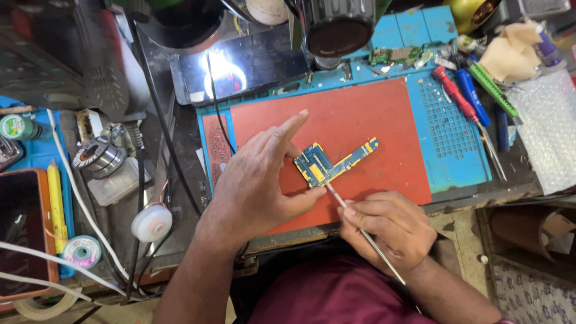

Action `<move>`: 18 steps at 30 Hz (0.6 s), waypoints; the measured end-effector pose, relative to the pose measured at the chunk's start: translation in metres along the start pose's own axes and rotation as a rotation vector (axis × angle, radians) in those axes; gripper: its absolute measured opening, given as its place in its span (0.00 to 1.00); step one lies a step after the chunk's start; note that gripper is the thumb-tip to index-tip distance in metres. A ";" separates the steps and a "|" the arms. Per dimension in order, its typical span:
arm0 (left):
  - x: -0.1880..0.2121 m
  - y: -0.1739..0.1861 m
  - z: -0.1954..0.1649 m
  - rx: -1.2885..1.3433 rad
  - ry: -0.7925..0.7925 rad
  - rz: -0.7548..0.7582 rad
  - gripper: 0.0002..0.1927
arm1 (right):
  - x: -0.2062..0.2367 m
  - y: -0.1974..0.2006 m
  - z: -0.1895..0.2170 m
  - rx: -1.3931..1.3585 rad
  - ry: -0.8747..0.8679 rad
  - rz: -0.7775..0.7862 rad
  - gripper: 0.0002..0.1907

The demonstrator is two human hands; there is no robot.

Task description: The person cleans and scrapes a small L-shaped circuit board on a red mat using a metal tool, a cloth, and a soldering iron. They repeatedly wipe the board and scrape its surface while working at a cluttered electronics repair bench.

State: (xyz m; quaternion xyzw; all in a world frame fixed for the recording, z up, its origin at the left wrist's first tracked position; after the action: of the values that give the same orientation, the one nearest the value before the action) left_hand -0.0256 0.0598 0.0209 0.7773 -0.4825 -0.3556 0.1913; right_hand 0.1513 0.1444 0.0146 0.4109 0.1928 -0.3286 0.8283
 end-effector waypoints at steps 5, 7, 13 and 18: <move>-0.001 -0.001 0.003 0.016 0.013 -0.005 0.51 | -0.001 -0.001 -0.002 0.025 -0.014 -0.011 0.12; 0.000 -0.002 0.002 0.024 0.022 0.006 0.51 | 0.000 0.000 -0.001 0.025 -0.027 -0.005 0.12; 0.001 -0.002 0.002 0.027 0.022 0.010 0.51 | 0.000 -0.001 0.000 0.038 -0.016 -0.009 0.13; 0.000 -0.003 0.004 0.029 0.039 0.017 0.51 | 0.000 -0.001 -0.002 0.035 -0.018 -0.005 0.13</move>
State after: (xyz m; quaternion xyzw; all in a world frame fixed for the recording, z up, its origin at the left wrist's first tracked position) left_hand -0.0270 0.0609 0.0164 0.7828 -0.4902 -0.3315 0.1923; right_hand 0.1503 0.1452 0.0128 0.4220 0.1805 -0.3379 0.8217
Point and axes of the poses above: each hand's wrist, its own x-axis away from the middle knuckle, its own y-axis out of the back of the hand, z = x × y, the point moved 7 cm from there along -x, towards the middle knuckle, and after that the axes turned 6 degrees about -y, right-handed, at the moved point
